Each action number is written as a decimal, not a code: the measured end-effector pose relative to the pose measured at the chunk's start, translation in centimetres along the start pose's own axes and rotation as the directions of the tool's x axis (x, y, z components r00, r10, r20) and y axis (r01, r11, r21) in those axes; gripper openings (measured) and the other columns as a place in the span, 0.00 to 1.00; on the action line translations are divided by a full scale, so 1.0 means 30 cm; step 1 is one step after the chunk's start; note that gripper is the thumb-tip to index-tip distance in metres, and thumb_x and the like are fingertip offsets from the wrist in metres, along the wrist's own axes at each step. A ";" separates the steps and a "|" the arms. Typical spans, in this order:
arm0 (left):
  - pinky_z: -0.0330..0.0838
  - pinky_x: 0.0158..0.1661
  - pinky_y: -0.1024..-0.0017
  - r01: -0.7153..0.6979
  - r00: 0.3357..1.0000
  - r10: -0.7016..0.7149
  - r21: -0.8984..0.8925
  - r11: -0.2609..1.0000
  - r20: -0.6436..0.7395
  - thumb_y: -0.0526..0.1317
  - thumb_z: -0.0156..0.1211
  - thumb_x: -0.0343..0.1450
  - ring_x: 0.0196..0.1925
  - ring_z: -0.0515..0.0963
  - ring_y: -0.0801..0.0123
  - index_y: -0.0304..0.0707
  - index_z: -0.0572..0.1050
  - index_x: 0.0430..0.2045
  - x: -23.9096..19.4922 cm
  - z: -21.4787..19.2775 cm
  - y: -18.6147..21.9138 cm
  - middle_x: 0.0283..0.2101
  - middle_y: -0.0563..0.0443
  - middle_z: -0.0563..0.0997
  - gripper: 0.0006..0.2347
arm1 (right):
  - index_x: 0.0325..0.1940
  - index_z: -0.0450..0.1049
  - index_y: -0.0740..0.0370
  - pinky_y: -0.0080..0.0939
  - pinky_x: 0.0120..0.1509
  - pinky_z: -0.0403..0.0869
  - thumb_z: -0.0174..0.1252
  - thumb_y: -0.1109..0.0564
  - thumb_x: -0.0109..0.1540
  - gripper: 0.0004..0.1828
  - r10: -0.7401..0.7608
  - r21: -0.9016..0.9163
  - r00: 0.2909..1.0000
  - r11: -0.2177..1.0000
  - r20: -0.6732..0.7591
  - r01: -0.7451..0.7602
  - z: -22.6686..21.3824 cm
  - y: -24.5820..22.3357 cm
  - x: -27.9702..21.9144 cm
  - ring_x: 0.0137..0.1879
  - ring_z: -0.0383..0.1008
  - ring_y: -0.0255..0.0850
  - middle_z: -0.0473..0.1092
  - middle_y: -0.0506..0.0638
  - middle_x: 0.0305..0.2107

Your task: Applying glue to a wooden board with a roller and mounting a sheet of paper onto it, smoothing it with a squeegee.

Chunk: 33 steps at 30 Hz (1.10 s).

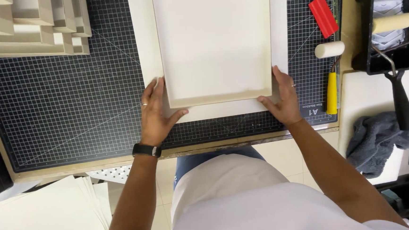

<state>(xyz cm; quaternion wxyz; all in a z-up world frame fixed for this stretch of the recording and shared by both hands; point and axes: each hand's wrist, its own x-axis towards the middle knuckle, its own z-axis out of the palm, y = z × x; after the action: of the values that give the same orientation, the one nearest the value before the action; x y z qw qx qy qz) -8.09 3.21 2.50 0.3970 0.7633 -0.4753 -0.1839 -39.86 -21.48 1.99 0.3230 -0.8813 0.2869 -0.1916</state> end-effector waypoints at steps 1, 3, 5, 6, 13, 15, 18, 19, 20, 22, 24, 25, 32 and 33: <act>0.58 0.68 0.41 0.002 1.000 -0.002 0.001 1.000 0.000 0.46 0.80 0.62 0.73 0.59 0.36 0.28 0.57 0.71 -0.001 0.000 0.006 0.67 0.33 0.71 0.45 | 0.78 0.52 0.73 0.61 0.74 0.61 0.64 0.45 0.65 0.47 0.000 0.002 1.000 1.000 0.002 0.000 0.005 0.022 -0.009 0.68 0.61 0.61 0.63 0.69 0.63; 0.57 0.69 0.44 0.026 1.000 -0.027 0.069 0.997 0.008 0.45 0.76 0.65 0.74 0.58 0.39 0.27 0.59 0.70 0.006 0.004 0.020 0.65 0.32 0.73 0.40 | 0.79 0.52 0.69 0.58 0.76 0.60 0.69 0.47 0.61 0.51 -0.068 -0.035 0.998 0.997 0.014 0.069 0.009 0.067 -0.026 0.71 0.60 0.60 0.63 0.64 0.66; 0.56 0.71 0.48 0.016 1.000 -0.019 0.112 0.994 0.022 0.47 0.75 0.66 0.75 0.56 0.44 0.30 0.57 0.71 -0.005 0.029 -0.024 0.67 0.36 0.72 0.41 | 0.79 0.53 0.69 0.57 0.76 0.61 0.69 0.51 0.61 0.49 -0.076 -0.081 0.997 0.994 0.012 0.077 0.013 0.067 -0.034 0.71 0.60 0.59 0.63 0.62 0.66; 0.54 0.72 0.52 0.019 0.999 -0.026 0.158 0.987 0.038 0.49 0.73 0.66 0.77 0.55 0.48 0.33 0.55 0.73 -0.017 0.038 -0.044 0.69 0.41 0.71 0.42 | 0.78 0.54 0.69 0.57 0.76 0.62 0.69 0.55 0.61 0.47 -0.082 -0.119 0.996 0.989 0.020 0.083 0.016 0.065 -0.040 0.72 0.60 0.58 0.64 0.61 0.66; 0.52 0.74 0.54 0.012 0.996 -0.033 0.250 0.968 0.077 0.50 0.68 0.69 0.77 0.54 0.51 0.36 0.50 0.75 -0.016 0.055 -0.056 0.70 0.44 0.70 0.42 | 0.79 0.53 0.66 0.55 0.76 0.65 0.65 0.56 0.63 0.44 0.010 -0.174 0.999 0.985 0.045 -0.001 0.020 0.094 -0.067 0.72 0.61 0.58 0.66 0.60 0.66; 0.52 0.74 0.56 0.016 0.996 -0.040 0.293 0.956 0.075 0.52 0.67 0.69 0.77 0.54 0.53 0.36 0.50 0.75 -0.017 0.056 -0.059 0.68 0.43 0.72 0.42 | 0.78 0.56 0.66 0.52 0.77 0.66 0.65 0.53 0.63 0.42 0.039 -0.188 0.999 0.982 0.031 -0.032 0.022 0.096 -0.071 0.72 0.62 0.57 0.66 0.59 0.64; 0.54 0.73 0.57 0.007 0.999 -0.022 0.333 0.943 0.041 0.54 0.67 0.68 0.77 0.56 0.55 0.36 0.52 0.74 -0.020 0.078 -0.086 0.67 0.45 0.73 0.42 | 0.75 0.60 0.69 0.50 0.76 0.66 0.66 0.52 0.63 0.40 0.006 -0.207 1.000 0.978 0.020 -0.002 0.026 0.106 -0.064 0.71 0.64 0.55 0.69 0.59 0.62; 0.54 0.73 0.57 0.012 0.999 -0.028 0.335 0.942 0.041 0.54 0.67 0.68 0.77 0.56 0.55 0.36 0.52 0.74 -0.030 0.076 -0.079 0.67 0.45 0.73 0.42 | 0.75 0.60 0.69 0.50 0.76 0.66 0.66 0.52 0.63 0.40 0.006 -0.204 1.000 0.979 0.025 -0.001 0.025 0.097 -0.069 0.71 0.64 0.55 0.69 0.59 0.62; 0.54 0.73 0.57 0.020 0.999 -0.034 0.329 0.944 0.037 0.54 0.66 0.68 0.77 0.56 0.56 0.36 0.53 0.74 -0.025 0.076 -0.077 0.67 0.46 0.73 0.42 | 0.75 0.61 0.70 0.50 0.76 0.66 0.66 0.52 0.63 0.40 0.003 -0.215 1.000 0.977 0.019 0.001 0.024 0.093 -0.063 0.71 0.65 0.55 0.70 0.59 0.61; 0.55 0.73 0.58 0.027 0.999 -0.040 0.323 0.946 0.032 0.55 0.66 0.67 0.77 0.56 0.57 0.36 0.54 0.74 -0.018 0.080 -0.082 0.67 0.46 0.73 0.41 | 0.74 0.62 0.70 0.50 0.75 0.67 0.67 0.52 0.62 0.40 -0.002 -0.225 1.000 0.974 0.011 0.005 0.022 0.089 -0.051 0.70 0.65 0.55 0.71 0.59 0.60; 0.57 0.72 0.56 0.025 0.999 -0.035 0.326 0.945 0.027 0.56 0.66 0.67 0.77 0.57 0.57 0.37 0.53 0.74 -0.024 0.089 -0.094 0.66 0.46 0.75 0.42 | 0.73 0.63 0.70 0.49 0.75 0.67 0.66 0.51 0.62 0.39 -0.009 -0.222 1.000 0.975 -0.010 0.006 0.024 0.087 -0.051 0.70 0.66 0.54 0.71 0.58 0.60; 0.57 0.72 0.56 0.025 0.999 -0.037 0.325 0.945 0.030 0.56 0.66 0.67 0.77 0.57 0.57 0.37 0.53 0.74 -0.022 0.086 -0.091 0.66 0.46 0.75 0.42 | 0.73 0.63 0.70 0.49 0.75 0.67 0.66 0.51 0.62 0.39 -0.006 -0.222 1.000 0.975 -0.009 0.004 0.024 0.082 -0.050 0.70 0.66 0.54 0.71 0.58 0.60; 0.59 0.71 0.59 0.024 1.000 -0.017 0.340 0.940 -0.024 0.57 0.66 0.66 0.75 0.60 0.58 0.36 0.56 0.73 -0.023 0.088 -0.091 0.64 0.47 0.76 0.42 | 0.70 0.67 0.72 0.50 0.73 0.70 0.68 0.53 0.61 0.36 -0.034 -0.198 0.998 0.980 -0.051 0.024 0.029 0.080 -0.044 0.69 0.67 0.56 0.72 0.60 0.58; 0.60 0.71 0.59 0.017 1.000 -0.008 0.337 0.942 -0.029 0.56 0.67 0.66 0.75 0.61 0.58 0.35 0.57 0.73 -0.024 0.087 -0.091 0.64 0.46 0.77 0.42 | 0.69 0.68 0.72 0.49 0.72 0.70 0.68 0.53 0.61 0.36 -0.038 -0.194 0.998 0.981 -0.060 0.025 0.030 0.081 -0.044 0.69 0.68 0.55 0.73 0.60 0.58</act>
<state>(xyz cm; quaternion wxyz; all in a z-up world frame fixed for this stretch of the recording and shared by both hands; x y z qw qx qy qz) -8.56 3.34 -1.31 0.2660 0.8254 -0.4894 -0.0922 -41.32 -21.74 -0.51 0.2236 -0.9065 0.3001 -0.1956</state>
